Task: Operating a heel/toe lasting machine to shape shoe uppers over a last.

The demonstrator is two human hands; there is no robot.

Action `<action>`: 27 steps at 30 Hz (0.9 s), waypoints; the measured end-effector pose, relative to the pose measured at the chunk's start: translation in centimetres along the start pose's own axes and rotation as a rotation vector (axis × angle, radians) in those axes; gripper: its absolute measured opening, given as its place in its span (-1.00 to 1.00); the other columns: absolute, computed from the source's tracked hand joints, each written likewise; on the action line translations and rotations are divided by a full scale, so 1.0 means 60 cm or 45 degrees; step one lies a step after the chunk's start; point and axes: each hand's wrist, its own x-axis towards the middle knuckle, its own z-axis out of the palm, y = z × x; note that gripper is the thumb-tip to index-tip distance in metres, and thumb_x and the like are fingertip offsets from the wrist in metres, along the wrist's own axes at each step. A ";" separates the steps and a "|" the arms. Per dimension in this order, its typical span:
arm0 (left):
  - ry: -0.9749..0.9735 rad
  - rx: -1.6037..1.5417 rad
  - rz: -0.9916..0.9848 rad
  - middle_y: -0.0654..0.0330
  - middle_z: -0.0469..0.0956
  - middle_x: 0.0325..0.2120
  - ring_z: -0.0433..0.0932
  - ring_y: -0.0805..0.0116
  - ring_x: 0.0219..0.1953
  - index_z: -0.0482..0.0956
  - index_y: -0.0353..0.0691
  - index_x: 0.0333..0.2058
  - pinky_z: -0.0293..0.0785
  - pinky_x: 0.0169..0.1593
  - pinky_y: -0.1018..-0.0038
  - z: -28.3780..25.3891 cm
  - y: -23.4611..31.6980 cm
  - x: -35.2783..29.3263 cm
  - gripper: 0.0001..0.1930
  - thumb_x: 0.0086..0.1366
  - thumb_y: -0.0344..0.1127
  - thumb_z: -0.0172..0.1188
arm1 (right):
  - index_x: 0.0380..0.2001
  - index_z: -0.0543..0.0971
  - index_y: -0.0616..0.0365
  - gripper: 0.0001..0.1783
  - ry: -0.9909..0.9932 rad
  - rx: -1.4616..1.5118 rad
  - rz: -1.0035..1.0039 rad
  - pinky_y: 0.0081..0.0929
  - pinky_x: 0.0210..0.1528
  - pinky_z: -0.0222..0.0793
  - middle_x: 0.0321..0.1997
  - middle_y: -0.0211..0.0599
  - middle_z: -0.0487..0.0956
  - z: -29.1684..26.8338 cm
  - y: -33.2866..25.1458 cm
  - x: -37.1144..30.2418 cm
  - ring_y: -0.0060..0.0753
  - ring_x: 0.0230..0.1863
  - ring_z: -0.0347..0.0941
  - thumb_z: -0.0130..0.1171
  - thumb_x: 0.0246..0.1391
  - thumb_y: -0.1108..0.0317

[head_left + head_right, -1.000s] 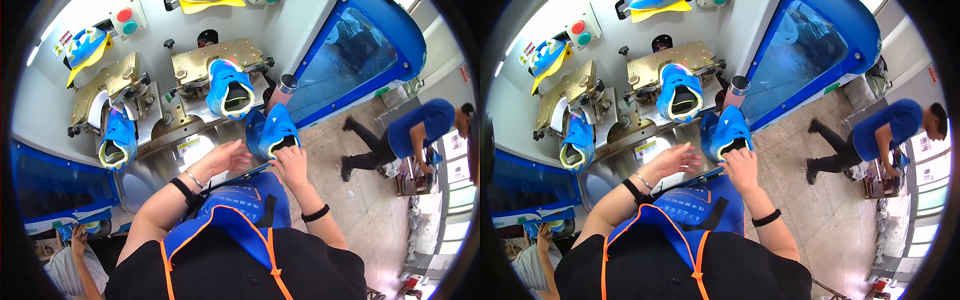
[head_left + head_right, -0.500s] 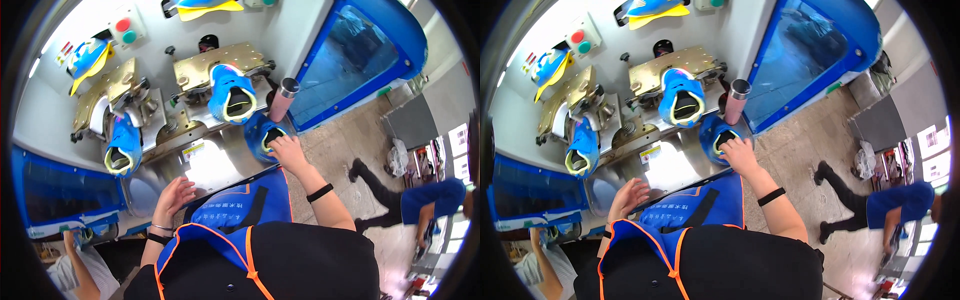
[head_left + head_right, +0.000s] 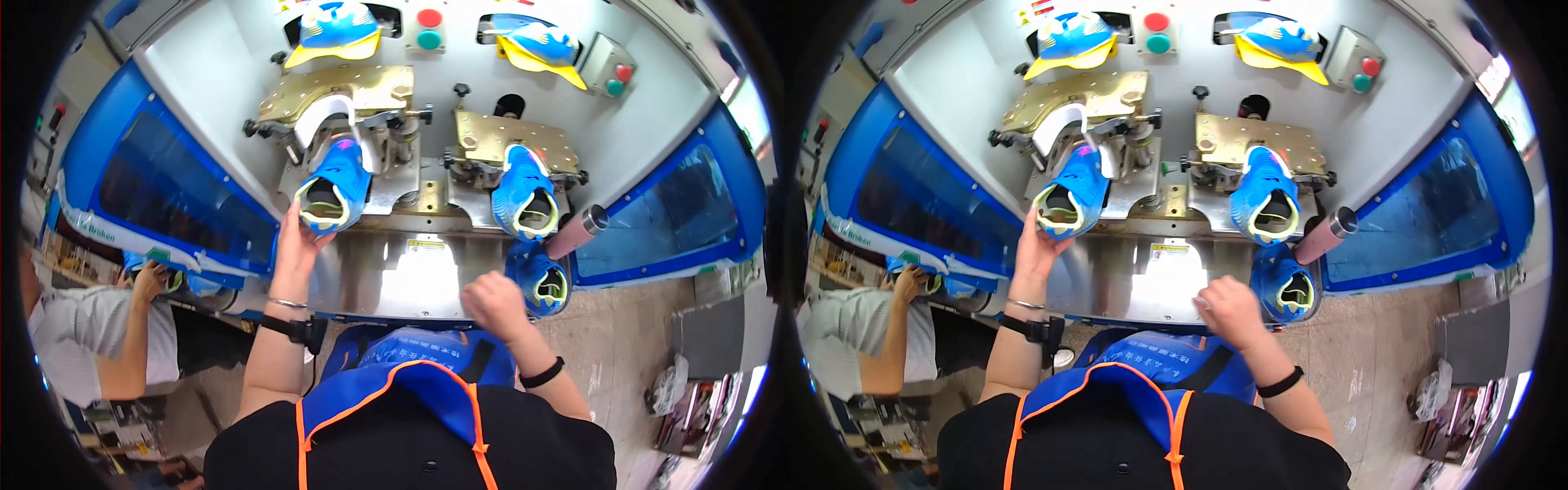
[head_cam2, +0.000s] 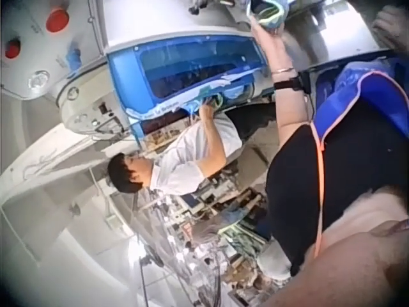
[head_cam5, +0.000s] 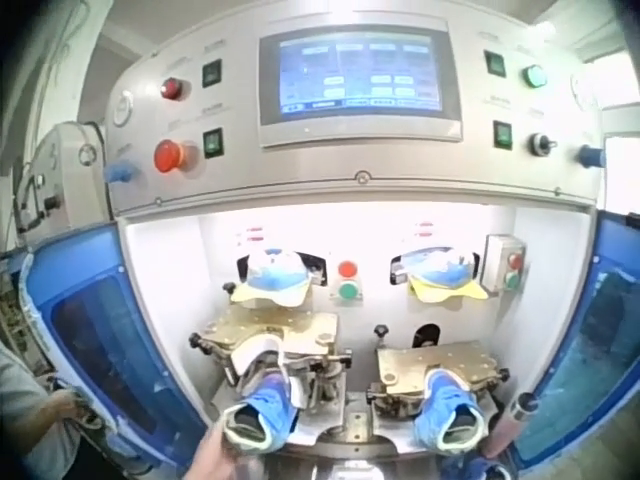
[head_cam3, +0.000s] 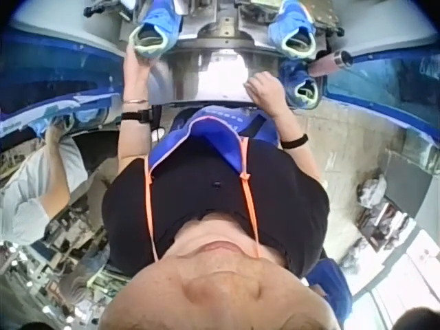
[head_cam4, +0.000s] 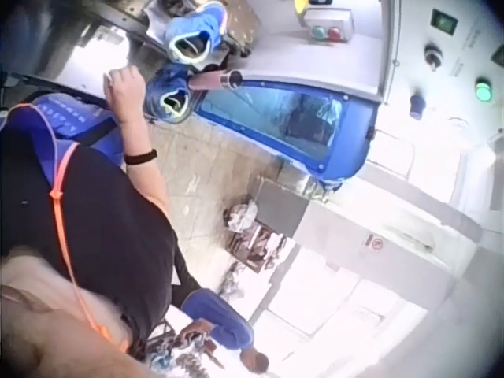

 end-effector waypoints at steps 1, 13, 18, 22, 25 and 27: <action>-0.055 0.003 -0.091 0.09 0.49 -0.04 0.50 0.16 -0.01 0.39 -0.03 0.09 0.46 -0.02 0.09 0.002 0.010 0.013 -0.45 0.24 0.15 0.14 | -0.53 0.50 0.06 -0.86 -0.015 -0.006 -0.049 -0.31 -0.42 0.35 -0.51 -0.32 0.45 0.016 -0.010 0.003 -0.22 -0.43 0.41 0.30 -0.11 0.35; -0.322 0.145 -0.227 0.03 0.51 0.01 0.49 0.16 0.04 0.50 0.02 0.06 0.38 0.14 0.17 0.220 -0.036 -0.049 -0.56 0.26 0.02 0.19 | 0.11 0.44 -0.02 -0.34 -0.408 0.022 0.537 -0.14 0.12 0.31 0.30 -0.29 0.31 0.166 0.017 -0.154 -0.25 0.31 0.22 0.31 -0.11 0.10; -0.698 0.258 -0.439 0.03 0.51 0.02 0.49 0.15 0.04 0.49 0.00 0.06 0.38 0.15 0.17 0.350 -0.116 -0.067 -0.56 0.26 0.00 0.18 | 0.29 0.28 -0.09 -0.28 -0.639 -0.306 0.673 -0.08 0.37 0.01 0.45 -0.42 0.12 0.244 0.040 -0.224 -0.27 0.45 0.02 0.19 0.04 0.08; -0.819 0.308 -0.522 0.02 0.51 0.02 0.49 0.14 0.04 0.49 -0.02 0.06 0.38 0.15 0.17 0.379 -0.133 -0.069 -0.56 0.26 -0.01 0.17 | 0.34 0.20 -0.11 -0.37 -0.575 -0.313 0.710 -0.04 0.43 -0.11 0.48 -0.45 0.06 0.256 0.032 -0.226 -0.24 0.48 -0.06 -0.08 0.20 0.13; -0.848 0.317 -0.559 0.02 0.51 0.02 0.49 0.14 0.04 0.49 -0.03 0.07 0.38 0.15 0.17 0.385 -0.131 -0.057 -0.57 0.27 -0.02 0.16 | 0.35 0.17 -0.11 -0.35 -0.560 -0.336 0.612 -0.05 0.44 -0.14 0.49 -0.46 0.04 0.257 0.040 -0.231 -0.24 0.48 -0.08 -0.05 0.19 0.11; -0.835 0.307 -0.571 0.02 0.51 0.02 0.49 0.13 0.05 0.48 -0.04 0.07 0.39 0.15 0.17 0.379 -0.125 -0.043 -0.57 0.27 -0.03 0.16 | 0.32 0.22 -0.07 -0.38 -0.511 -0.355 0.563 -0.04 0.40 -0.06 0.46 -0.43 0.10 0.254 0.038 -0.235 -0.22 0.45 0.00 -0.04 0.19 0.15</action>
